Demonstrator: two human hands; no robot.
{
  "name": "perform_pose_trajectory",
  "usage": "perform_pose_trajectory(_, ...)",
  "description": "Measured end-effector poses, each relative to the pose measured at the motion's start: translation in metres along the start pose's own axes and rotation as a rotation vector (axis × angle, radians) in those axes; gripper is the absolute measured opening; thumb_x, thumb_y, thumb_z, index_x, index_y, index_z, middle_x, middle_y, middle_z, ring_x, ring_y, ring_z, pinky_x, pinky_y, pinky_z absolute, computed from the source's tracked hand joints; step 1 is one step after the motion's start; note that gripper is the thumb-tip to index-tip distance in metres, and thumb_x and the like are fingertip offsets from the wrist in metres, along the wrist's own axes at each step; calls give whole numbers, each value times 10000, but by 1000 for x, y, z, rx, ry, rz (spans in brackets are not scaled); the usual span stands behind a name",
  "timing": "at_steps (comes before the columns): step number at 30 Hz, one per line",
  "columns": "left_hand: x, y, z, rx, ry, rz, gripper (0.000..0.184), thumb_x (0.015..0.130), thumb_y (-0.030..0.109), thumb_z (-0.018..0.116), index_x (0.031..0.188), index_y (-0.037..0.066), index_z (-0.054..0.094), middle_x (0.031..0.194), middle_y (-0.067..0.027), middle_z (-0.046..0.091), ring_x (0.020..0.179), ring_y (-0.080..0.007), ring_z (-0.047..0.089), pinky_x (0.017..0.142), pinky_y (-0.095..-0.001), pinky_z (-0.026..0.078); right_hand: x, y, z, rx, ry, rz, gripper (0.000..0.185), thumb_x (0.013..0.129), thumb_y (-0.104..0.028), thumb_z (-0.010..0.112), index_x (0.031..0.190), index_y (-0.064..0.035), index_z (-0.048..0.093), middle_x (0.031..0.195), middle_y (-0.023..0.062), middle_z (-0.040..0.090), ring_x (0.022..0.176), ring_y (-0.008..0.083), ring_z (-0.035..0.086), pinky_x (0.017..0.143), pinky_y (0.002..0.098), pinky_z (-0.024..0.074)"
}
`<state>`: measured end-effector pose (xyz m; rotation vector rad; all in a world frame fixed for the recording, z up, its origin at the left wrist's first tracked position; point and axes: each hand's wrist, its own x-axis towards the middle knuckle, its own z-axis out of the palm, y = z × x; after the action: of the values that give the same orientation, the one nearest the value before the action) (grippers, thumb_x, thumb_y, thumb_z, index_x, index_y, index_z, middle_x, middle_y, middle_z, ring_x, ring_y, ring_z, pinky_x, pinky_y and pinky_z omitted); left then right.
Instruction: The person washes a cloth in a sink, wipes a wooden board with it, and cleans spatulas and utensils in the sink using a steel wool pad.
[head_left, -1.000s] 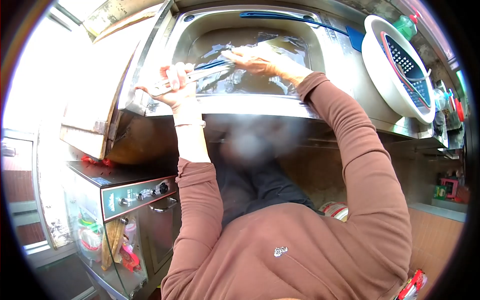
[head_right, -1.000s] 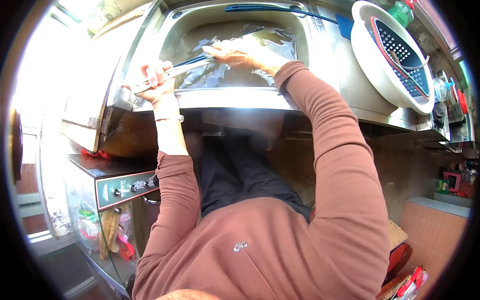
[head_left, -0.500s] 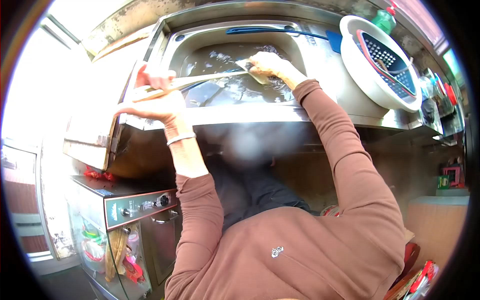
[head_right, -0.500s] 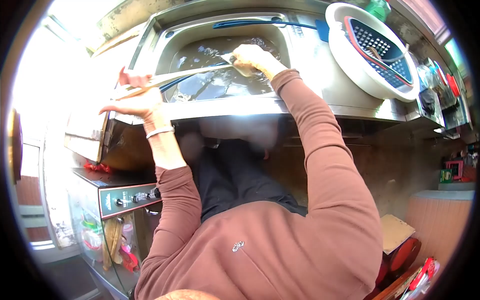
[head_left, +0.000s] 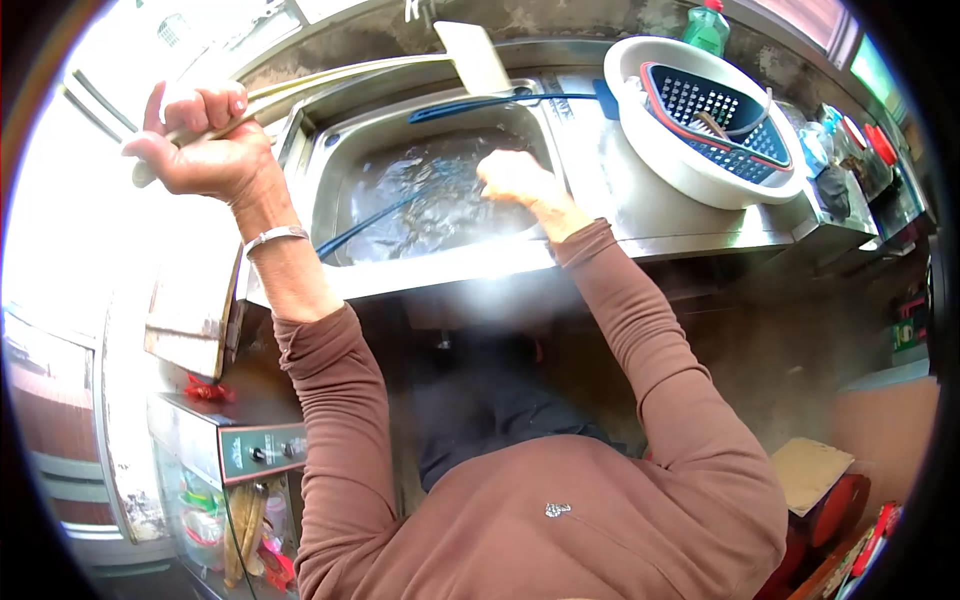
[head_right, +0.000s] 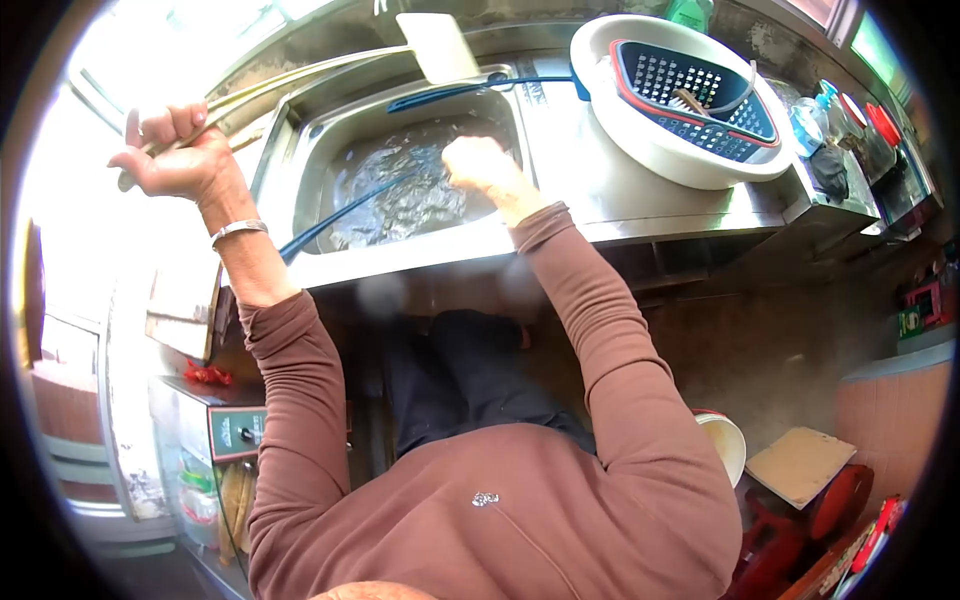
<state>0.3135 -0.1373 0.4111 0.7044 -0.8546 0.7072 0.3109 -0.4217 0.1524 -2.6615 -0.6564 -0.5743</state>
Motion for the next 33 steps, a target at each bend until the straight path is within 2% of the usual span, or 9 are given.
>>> perform_pose_trajectory(3,-10,-52,2,-106,118,-69,649,997,601,268,862,55,592,540,42,188,461,-116,182,448,-298,222,-2,3,16,310,-45,130,178,726,-158,729,847,-58,645,860,134,640,858,312,630,731,406,515)
perform_pose_trajectory(12,-81,-228,-46,-454,446,-380,718,988,620,231,844,33,619,522,20,306,454,-139,298,468,-324,342,20,-21,-31,-87,-548,345,193,779,-97,663,957,-64,729,1003,139,708,948,303,686,793,372,546)
perform_pose_trajectory(16,-117,-285,-58,-308,629,-715,819,873,780,278,808,15,561,537,-52,467,507,-241,489,717,-494,539,18,-19,-34,-86,-581,352,237,794,-173,718,987,-36,718,994,157,701,973,301,671,814,384,540)
perform_pose_trajectory(18,-134,-309,-67,35,607,-938,1005,711,908,349,1011,-33,537,862,-168,607,814,-312,590,831,-566,511,19,-18,-31,-85,-592,342,237,783,-168,717,981,-37,720,996,152,702,976,294,672,812,382,543)
perform_pose_trajectory(21,-138,-284,-62,392,164,-1412,1384,578,975,397,1504,-8,95,1363,-241,440,1072,-403,546,887,-562,480,18,-17,-31,-66,-616,345,241,769,-162,715,971,-32,719,992,150,702,971,288,675,812,381,546)
perform_pose_trajectory(25,-128,-248,-78,950,-561,-1410,1150,629,938,468,1360,51,487,1227,-161,619,1021,-275,631,887,-463,487,19,-22,-35,-71,-670,379,280,740,-194,731,962,-24,723,966,149,707,951,286,684,809,377,550)
perform_pose_trajectory(29,-135,-227,-123,1486,-1406,-1266,698,759,635,674,1038,-4,709,1017,-196,697,946,-283,663,841,-383,504,27,-18,-30,-141,-835,373,331,728,-188,751,1017,-29,718,1033,165,696,1001,313,670,829,373,542)
perform_pose_trajectory(31,-147,-201,-143,1637,-1584,-1114,674,822,598,629,1091,-18,680,963,-195,704,921,-295,683,822,-387,534,28,-5,-16,-141,-906,414,354,760,-212,766,1062,-36,705,1094,149,686,1032,308,659,856,378,531)
perform_pose_trajectory(33,-144,-171,-144,1460,-1459,-1407,588,877,549,596,1017,-17,681,878,-170,708,786,-257,703,690,-338,561,30,-2,-14,-151,-946,410,367,765,-227,775,1071,-38,702,1122,140,680,1047,304,653,871,378,525)
